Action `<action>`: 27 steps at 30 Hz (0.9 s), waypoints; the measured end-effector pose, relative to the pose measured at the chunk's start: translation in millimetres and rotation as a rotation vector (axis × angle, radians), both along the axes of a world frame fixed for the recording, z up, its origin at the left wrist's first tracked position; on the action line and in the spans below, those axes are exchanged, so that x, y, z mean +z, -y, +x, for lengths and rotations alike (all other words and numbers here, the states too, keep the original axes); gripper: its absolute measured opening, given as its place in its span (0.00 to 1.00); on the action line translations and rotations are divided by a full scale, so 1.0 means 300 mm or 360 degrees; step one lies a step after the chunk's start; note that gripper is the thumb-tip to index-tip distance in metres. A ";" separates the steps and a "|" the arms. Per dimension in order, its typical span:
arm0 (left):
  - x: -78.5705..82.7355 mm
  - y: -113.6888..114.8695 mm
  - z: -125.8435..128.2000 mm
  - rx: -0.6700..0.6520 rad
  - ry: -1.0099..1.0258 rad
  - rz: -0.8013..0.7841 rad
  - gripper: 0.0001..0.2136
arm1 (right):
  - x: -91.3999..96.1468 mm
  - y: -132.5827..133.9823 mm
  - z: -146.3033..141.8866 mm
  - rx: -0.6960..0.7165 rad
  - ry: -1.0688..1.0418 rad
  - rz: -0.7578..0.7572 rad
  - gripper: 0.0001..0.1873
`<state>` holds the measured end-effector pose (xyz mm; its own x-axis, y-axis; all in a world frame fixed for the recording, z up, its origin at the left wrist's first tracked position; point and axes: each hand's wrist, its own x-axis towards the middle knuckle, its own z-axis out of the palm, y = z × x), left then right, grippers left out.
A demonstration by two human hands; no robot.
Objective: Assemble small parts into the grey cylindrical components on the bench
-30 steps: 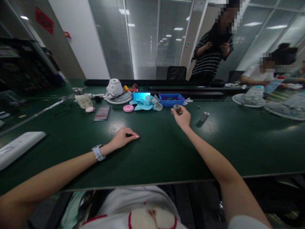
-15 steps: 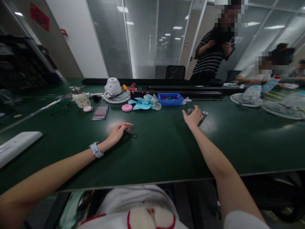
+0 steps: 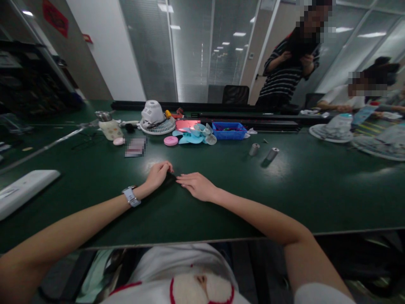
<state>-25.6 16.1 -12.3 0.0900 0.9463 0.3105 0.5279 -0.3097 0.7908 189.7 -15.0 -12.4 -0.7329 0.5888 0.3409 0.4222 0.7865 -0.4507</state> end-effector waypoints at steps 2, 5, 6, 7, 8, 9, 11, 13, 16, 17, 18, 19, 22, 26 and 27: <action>-0.003 -0.003 -0.001 -0.0010 -0.0005 0.0000 0.13 | -0.010 -0.009 0.015 -0.0058 -0.0073 -0.0020 0.21; -0.002 -0.003 -0.003 -0.0024 -0.0012 0.0002 0.13 | -0.011 -0.022 0.034 -0.0137 -0.0141 -0.0047 0.23; 0.000 -0.002 -0.003 -0.0024 -0.0023 0.0003 0.13 | -0.006 -0.032 0.047 -0.0167 -0.0153 -0.0037 0.23; 0.001 -0.001 -0.003 -0.0023 -0.0034 0.0001 0.13 | 0.004 -0.047 0.068 -0.0212 -0.0169 -0.0008 0.22; 0.003 0.000 -0.002 -0.0019 -0.0045 -0.0003 0.13 | 0.018 -0.070 0.100 -0.0282 -0.0202 0.0043 0.20; 0.004 0.001 -0.002 -0.0015 -0.0054 -0.0008 0.13 | 0.035 -0.101 0.145 -0.0387 -0.0253 0.0118 0.18; 0.004 0.002 0.000 -0.0011 -0.0067 -0.0012 0.13 | 0.073 -0.179 0.272 -0.0713 -0.0406 0.0313 0.15; 0.002 0.001 0.000 -0.0019 -0.0078 -0.0008 0.13 | 0.105 -0.266 0.428 -0.1151 -0.0558 0.0527 0.14; -0.003 -0.004 -0.002 -0.0029 -0.0085 -0.0010 0.14 | 0.120 -0.370 0.649 -0.1603 -0.0638 0.0702 0.14; -0.004 -0.005 -0.003 -0.0029 -0.0086 -0.0014 0.14 | 0.114 -0.393 0.704 -0.1663 -0.0641 0.0715 0.15; -0.006 -0.006 -0.004 -0.0028 -0.0086 -0.0015 0.14 | 0.103 -0.410 0.747 -0.1691 -0.0642 0.0709 0.15; -0.007 -0.006 -0.005 -0.0029 -0.0086 -0.0016 0.14 | 0.090 -0.422 0.778 -0.1699 -0.0637 0.0689 0.15; -0.007 -0.006 -0.007 -0.0034 -0.0079 -0.0012 0.14 | 0.050 -0.439 0.815 -0.1709 -0.0630 0.0618 0.14; -0.003 -0.001 -0.007 -0.0034 -0.0093 -0.0012 0.13 | 0.033 -0.446 0.811 -0.1699 -0.0672 0.0650 0.14; -0.001 0.000 -0.007 -0.0036 -0.0093 -0.0017 0.13 | 0.033 -0.447 0.810 -0.1697 -0.0680 0.0666 0.13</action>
<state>-27.7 16.2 -12.6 0.1290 0.9470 0.2942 0.5663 -0.3139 0.7620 432.8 119.2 -2.3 0.2673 0.6135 0.7431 0.8241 0.2541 -0.5062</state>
